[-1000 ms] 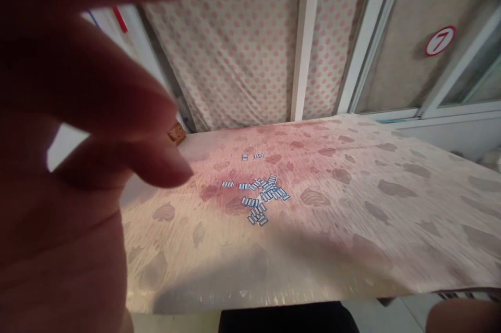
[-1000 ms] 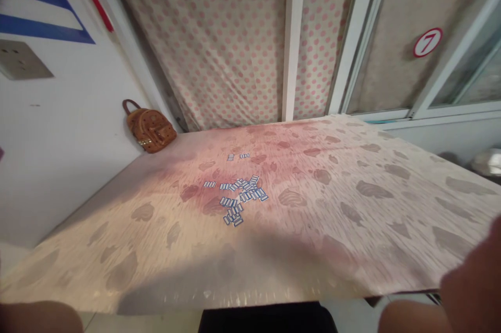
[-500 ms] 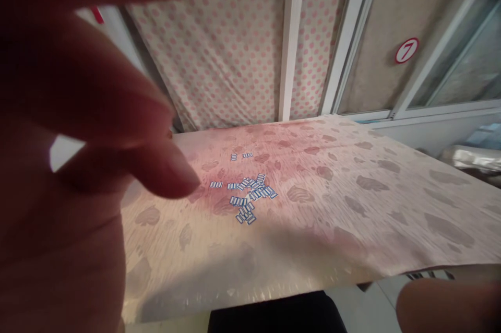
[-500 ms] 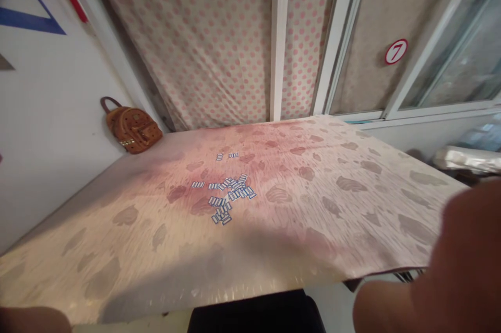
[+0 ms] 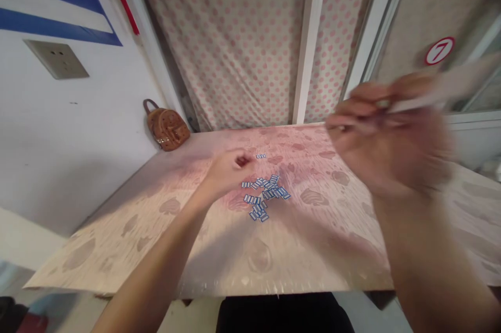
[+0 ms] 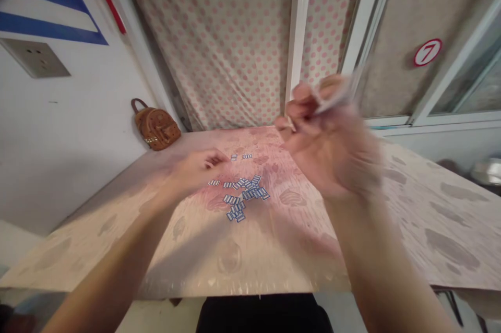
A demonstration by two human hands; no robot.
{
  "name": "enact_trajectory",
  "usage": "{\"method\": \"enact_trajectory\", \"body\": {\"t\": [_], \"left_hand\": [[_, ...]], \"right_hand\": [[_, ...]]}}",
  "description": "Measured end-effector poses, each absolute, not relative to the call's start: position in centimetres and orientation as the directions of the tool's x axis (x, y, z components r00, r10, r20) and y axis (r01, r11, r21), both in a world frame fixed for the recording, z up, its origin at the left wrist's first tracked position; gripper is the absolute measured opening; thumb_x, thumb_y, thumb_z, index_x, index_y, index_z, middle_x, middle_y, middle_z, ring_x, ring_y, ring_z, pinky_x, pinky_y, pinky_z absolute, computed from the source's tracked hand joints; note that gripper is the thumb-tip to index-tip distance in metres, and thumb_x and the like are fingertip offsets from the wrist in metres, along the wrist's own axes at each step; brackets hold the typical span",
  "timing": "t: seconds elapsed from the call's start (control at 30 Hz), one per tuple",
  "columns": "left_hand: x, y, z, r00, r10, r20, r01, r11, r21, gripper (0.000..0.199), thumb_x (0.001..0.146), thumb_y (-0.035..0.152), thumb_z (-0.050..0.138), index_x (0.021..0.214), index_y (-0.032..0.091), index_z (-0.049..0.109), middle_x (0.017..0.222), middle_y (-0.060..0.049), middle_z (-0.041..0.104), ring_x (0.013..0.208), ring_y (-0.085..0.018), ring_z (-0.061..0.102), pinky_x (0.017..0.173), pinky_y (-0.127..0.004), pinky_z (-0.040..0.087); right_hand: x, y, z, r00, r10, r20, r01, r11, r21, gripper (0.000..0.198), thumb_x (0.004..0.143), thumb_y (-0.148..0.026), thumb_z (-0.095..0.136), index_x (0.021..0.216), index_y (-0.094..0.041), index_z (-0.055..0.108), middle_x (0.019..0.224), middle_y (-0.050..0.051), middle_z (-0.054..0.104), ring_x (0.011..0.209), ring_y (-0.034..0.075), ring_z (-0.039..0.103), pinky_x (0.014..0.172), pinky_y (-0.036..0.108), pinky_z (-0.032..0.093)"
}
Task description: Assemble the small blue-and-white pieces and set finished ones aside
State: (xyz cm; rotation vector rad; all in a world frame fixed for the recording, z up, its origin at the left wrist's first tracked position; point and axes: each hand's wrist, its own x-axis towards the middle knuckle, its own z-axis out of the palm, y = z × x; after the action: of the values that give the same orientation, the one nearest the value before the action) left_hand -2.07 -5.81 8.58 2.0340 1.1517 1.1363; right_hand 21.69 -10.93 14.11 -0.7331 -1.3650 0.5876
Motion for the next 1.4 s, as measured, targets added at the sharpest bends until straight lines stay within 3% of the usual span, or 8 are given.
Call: {"method": "enact_trajectory", "body": {"t": [0.1, 0.23, 0.57, 0.8, 0.97, 1.07, 1.17, 1.4], "left_hand": [[-1.0, -2.7, 3.5, 0.433, 0.899, 0.067, 0.67, -0.372, 0.642, 0.013, 0.069, 0.031, 0.069, 0.069, 0.018, 0.07, 0.068, -0.003, 0.069, 0.066, -0.016, 0.061, 0.058, -0.025, 0.04], [-0.4, -1.9, 0.1, 0.394, 0.918, -0.047, 0.81, -0.322, 0.49, 0.024, 0.06, 0.036, 0.076, 0.078, 0.021, 0.069, 0.079, -0.003, 0.072, 0.073, -0.018, 0.063, 0.057, -0.025, 0.036], [-0.4, -1.5, -1.8, 0.419, 0.906, -0.061, 0.756, -0.311, 0.576, 0.015, 0.066, 0.031, 0.073, 0.072, 0.019, 0.064, 0.073, -0.001, 0.068, 0.068, -0.016, 0.06, 0.056, -0.024, 0.036], [-0.8, -1.8, -0.9, 0.356, 0.934, 0.003, 0.623, -0.24, 0.744, 0.01, 0.074, 0.021, 0.062, 0.08, 0.018, 0.069, 0.075, -0.003, 0.07, 0.07, -0.016, 0.062, 0.064, -0.026, 0.042], [-0.9, -1.5, -0.9, 0.281, 0.917, 0.285, 0.621, -0.4, 0.674, 0.008, 0.074, 0.02, 0.065, 0.077, 0.019, 0.073, 0.081, -0.004, 0.069, 0.073, -0.015, 0.059, 0.067, -0.026, 0.042], [-0.8, -1.5, -1.0, 0.244, 0.895, 0.373, 0.647, -0.437, 0.625, 0.013, 0.079, 0.026, 0.063, 0.084, 0.021, 0.073, 0.072, 0.0, 0.065, 0.064, -0.013, 0.053, 0.059, -0.024, 0.037], [-0.8, -1.7, -1.0, 0.255, 0.903, 0.347, 0.669, -0.424, 0.611, 0.017, 0.084, 0.031, 0.058, 0.089, 0.022, 0.072, 0.067, 0.001, 0.065, 0.059, -0.012, 0.052, 0.055, -0.023, 0.034], [-2.0, -2.2, 0.1, 0.263, 0.944, 0.201, 0.838, -0.326, 0.436, 0.018, 0.079, 0.021, 0.06, 0.089, 0.025, 0.075, 0.09, -0.002, 0.073, 0.078, -0.017, 0.063, 0.067, -0.026, 0.043]], "right_hand": [[20.0, -7.0, 11.6, 0.043, 0.844, 0.535, -0.208, 0.531, -0.821, 0.017, 0.085, -0.047, 0.059, 0.081, -0.031, 0.064, 0.105, -0.003, 0.068, 0.096, 0.017, 0.063, 0.08, 0.038, 0.049], [19.4, -2.2, 6.6, -0.039, 0.929, 0.369, -0.278, 0.345, -0.897, 0.018, 0.077, -0.042, 0.068, 0.074, -0.027, 0.059, 0.096, 0.0, 0.068, 0.09, 0.018, 0.062, 0.082, 0.037, 0.05], [20.0, -2.0, 3.9, -0.072, 0.941, 0.331, -0.229, 0.308, -0.924, 0.025, 0.073, -0.049, 0.073, 0.076, -0.027, 0.061, 0.085, 0.0, 0.065, 0.086, 0.019, 0.062, 0.079, 0.035, 0.049], [19.8, -2.3, 3.7, -0.082, 0.947, 0.31, -0.296, 0.274, -0.915, 0.019, 0.075, -0.042, 0.072, 0.074, -0.027, 0.061, 0.081, -0.001, 0.062, 0.076, 0.015, 0.058, 0.075, 0.032, 0.048], [19.4, -2.6, 3.2, -0.097, 0.974, 0.207, -0.336, 0.163, -0.928, 0.021, 0.07, -0.037, 0.077, 0.069, -0.023, 0.062, 0.073, -0.002, 0.058, 0.065, 0.011, 0.052, 0.067, 0.027, 0.044], [19.1, -2.6, 2.4, -0.111, 0.989, 0.094, -0.294, 0.058, -0.954, 0.025, 0.065, -0.038, 0.08, 0.066, -0.021, 0.062, 0.068, -0.002, 0.056, 0.064, 0.011, 0.05, 0.065, 0.027, 0.042], [18.9, -2.6, 1.9, -0.124, 0.992, 0.037, -0.263, 0.004, -0.965, 0.027, 0.062, -0.038, 0.082, 0.067, -0.02, 0.063, 0.068, -0.002, 0.055, 0.066, 0.011, 0.051, 0.066, 0.027, 0.042], [19.0, -2.4, 1.7, -0.097, 0.993, 0.06, -0.292, 0.03, -0.956, 0.025, 0.062, -0.037, 0.082, 0.068, -0.02, 0.064, 0.069, -0.002, 0.056, 0.066, 0.01, 0.05, 0.068, 0.027, 0.041]]}}
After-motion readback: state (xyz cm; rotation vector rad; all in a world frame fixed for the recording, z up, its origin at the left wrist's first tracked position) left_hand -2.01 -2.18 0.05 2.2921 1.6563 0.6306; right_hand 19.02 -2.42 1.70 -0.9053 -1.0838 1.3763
